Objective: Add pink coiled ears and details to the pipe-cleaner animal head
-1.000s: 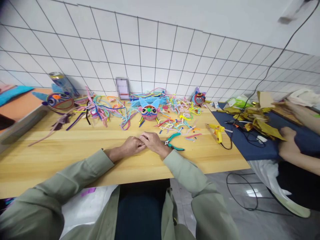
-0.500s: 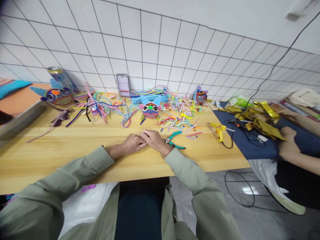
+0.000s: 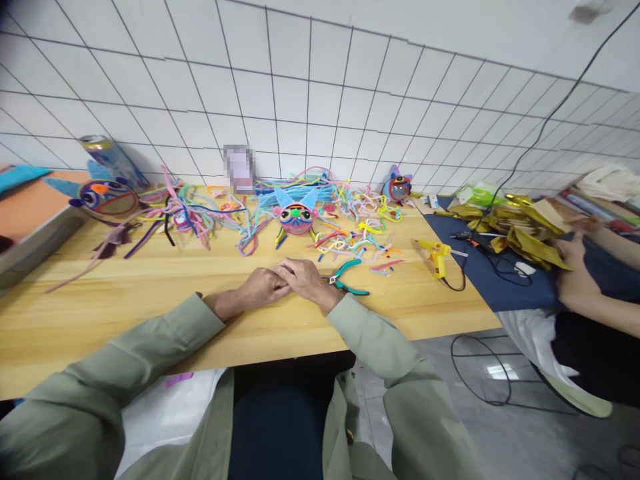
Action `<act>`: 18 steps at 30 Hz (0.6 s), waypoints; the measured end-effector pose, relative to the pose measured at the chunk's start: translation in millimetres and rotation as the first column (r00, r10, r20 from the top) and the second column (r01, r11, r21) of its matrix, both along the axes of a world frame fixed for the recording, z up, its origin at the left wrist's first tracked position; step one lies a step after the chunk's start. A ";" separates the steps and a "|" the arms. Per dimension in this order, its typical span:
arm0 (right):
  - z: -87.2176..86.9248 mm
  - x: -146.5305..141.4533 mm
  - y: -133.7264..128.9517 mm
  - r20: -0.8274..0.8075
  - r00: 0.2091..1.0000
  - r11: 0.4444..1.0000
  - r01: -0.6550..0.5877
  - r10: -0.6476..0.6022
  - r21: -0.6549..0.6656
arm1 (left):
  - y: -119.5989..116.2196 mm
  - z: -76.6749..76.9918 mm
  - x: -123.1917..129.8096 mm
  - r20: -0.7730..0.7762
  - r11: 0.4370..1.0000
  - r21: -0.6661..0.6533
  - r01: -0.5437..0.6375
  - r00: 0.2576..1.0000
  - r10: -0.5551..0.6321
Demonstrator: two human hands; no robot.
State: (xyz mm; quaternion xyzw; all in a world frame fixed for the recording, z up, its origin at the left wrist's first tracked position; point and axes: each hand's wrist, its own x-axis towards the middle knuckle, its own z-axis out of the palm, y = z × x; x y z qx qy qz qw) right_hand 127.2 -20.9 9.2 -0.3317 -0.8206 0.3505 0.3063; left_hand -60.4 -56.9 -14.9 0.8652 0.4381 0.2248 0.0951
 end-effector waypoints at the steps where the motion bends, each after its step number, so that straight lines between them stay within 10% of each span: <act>1: -0.1 -0.2 -0.3 -0.004 1.000 1.000 -0.003 0.003 -0.002 | 0.0 -0.1 -0.4 0.002 1.000 0.002 0.004 1.000 -0.004; 18: -6.7 0.7 -42.6 -0.202 0.978 0.999 -0.053 0.050 -0.011 | -39.6 -5.4 3.1 0.130 0.971 0.203 0.125 0.980 -0.154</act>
